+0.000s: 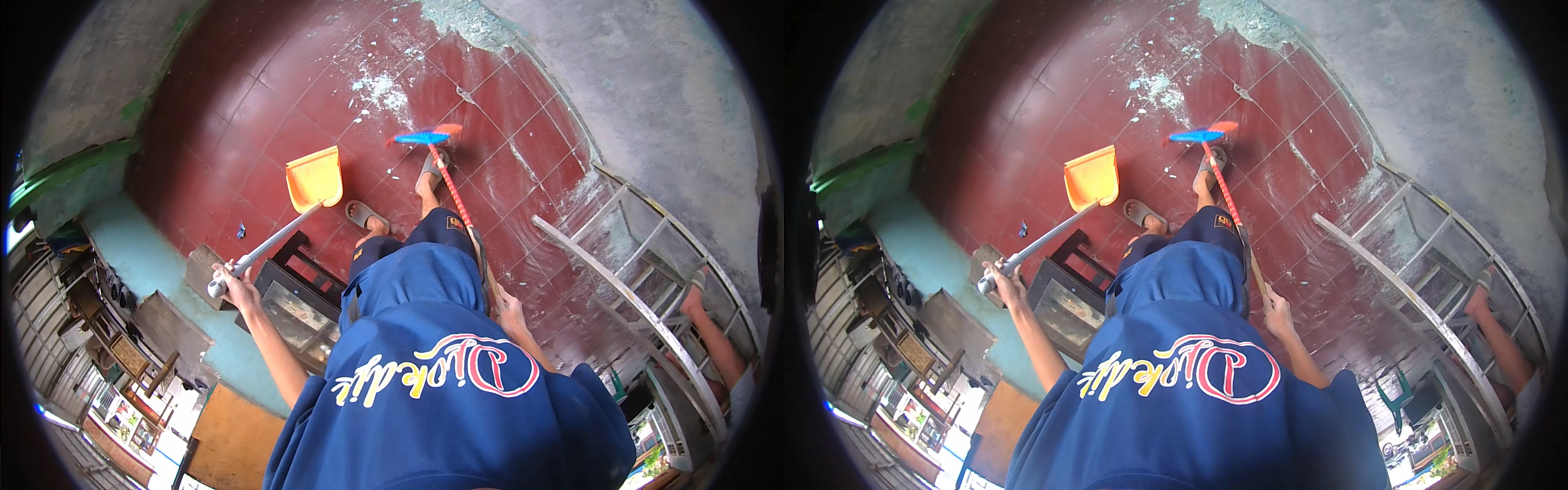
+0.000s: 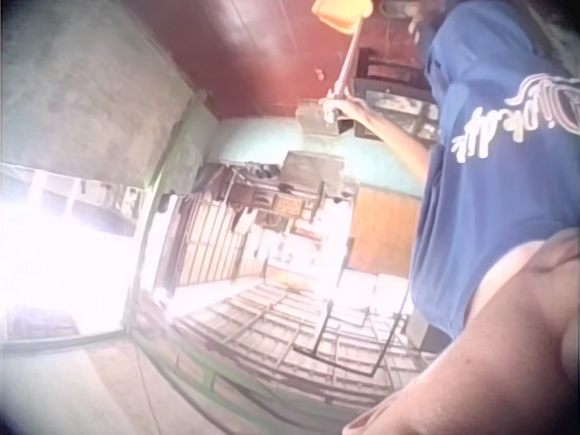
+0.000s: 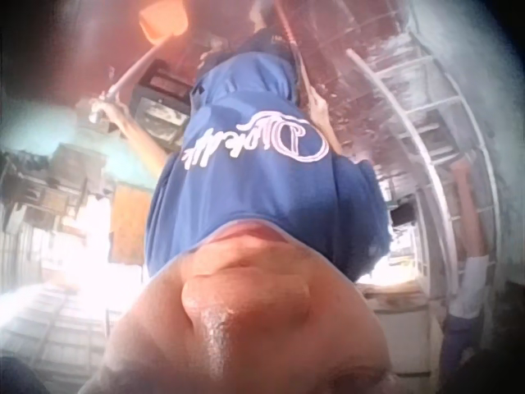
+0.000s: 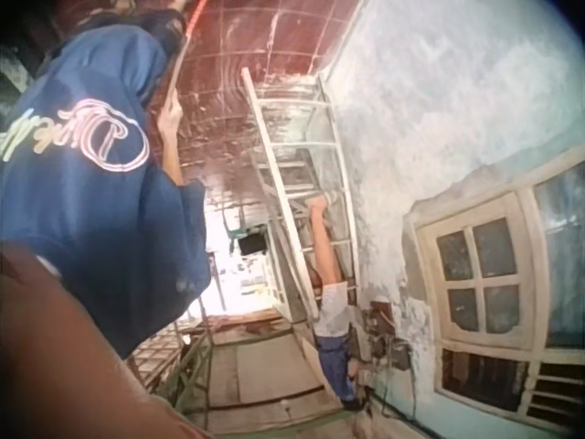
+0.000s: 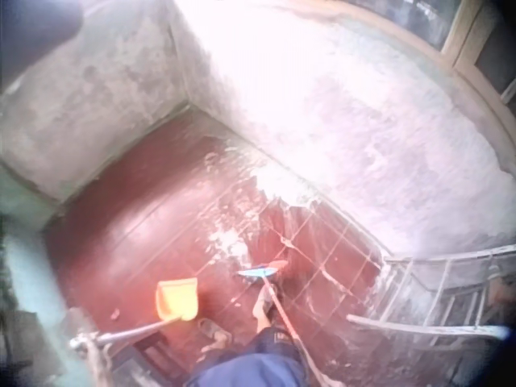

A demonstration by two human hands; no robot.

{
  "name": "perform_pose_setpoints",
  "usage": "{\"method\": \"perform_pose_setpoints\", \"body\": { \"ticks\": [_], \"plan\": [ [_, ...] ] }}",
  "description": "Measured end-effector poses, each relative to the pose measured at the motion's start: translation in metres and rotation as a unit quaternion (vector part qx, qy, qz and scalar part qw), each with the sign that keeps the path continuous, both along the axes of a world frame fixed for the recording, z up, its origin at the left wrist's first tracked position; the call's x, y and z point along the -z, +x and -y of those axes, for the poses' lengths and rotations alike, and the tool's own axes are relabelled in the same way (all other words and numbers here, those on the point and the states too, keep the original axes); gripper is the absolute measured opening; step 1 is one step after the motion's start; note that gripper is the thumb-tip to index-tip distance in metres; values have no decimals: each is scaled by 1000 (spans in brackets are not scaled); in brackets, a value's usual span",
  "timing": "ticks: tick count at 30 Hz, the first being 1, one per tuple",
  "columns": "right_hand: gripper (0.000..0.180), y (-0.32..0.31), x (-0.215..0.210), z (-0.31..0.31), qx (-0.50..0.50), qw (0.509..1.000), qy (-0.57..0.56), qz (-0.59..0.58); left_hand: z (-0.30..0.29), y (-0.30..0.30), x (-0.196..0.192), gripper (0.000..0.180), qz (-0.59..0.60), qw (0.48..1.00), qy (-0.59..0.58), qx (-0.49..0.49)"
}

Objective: The person sweeps debris on a red tiled floor using a broom and dustpan. They gather the debris into a pile and then sweep it into the dustpan.

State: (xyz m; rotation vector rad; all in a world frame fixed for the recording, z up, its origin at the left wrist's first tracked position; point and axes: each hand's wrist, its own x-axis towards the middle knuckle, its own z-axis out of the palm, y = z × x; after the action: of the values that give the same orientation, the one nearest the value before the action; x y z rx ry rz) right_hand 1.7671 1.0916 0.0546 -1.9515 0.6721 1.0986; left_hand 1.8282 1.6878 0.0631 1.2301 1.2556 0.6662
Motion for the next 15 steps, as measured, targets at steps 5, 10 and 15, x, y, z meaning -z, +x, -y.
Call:
{"method": "perform_pose_setpoints", "body": {
  "ticks": [5,10,15],
  "plan": [
    [37,6,85,-52,-79,989,30,119,-23,-14,10,32,-34,998,3,48],
    [19,98,164,-160,185,974,130,27,-43,-33,-5,27,-27,993,2,114],
    [26,232,237,-209,333,931,132,76,-62,-67,-19,22,-15,989,3,145]
  ]
}}
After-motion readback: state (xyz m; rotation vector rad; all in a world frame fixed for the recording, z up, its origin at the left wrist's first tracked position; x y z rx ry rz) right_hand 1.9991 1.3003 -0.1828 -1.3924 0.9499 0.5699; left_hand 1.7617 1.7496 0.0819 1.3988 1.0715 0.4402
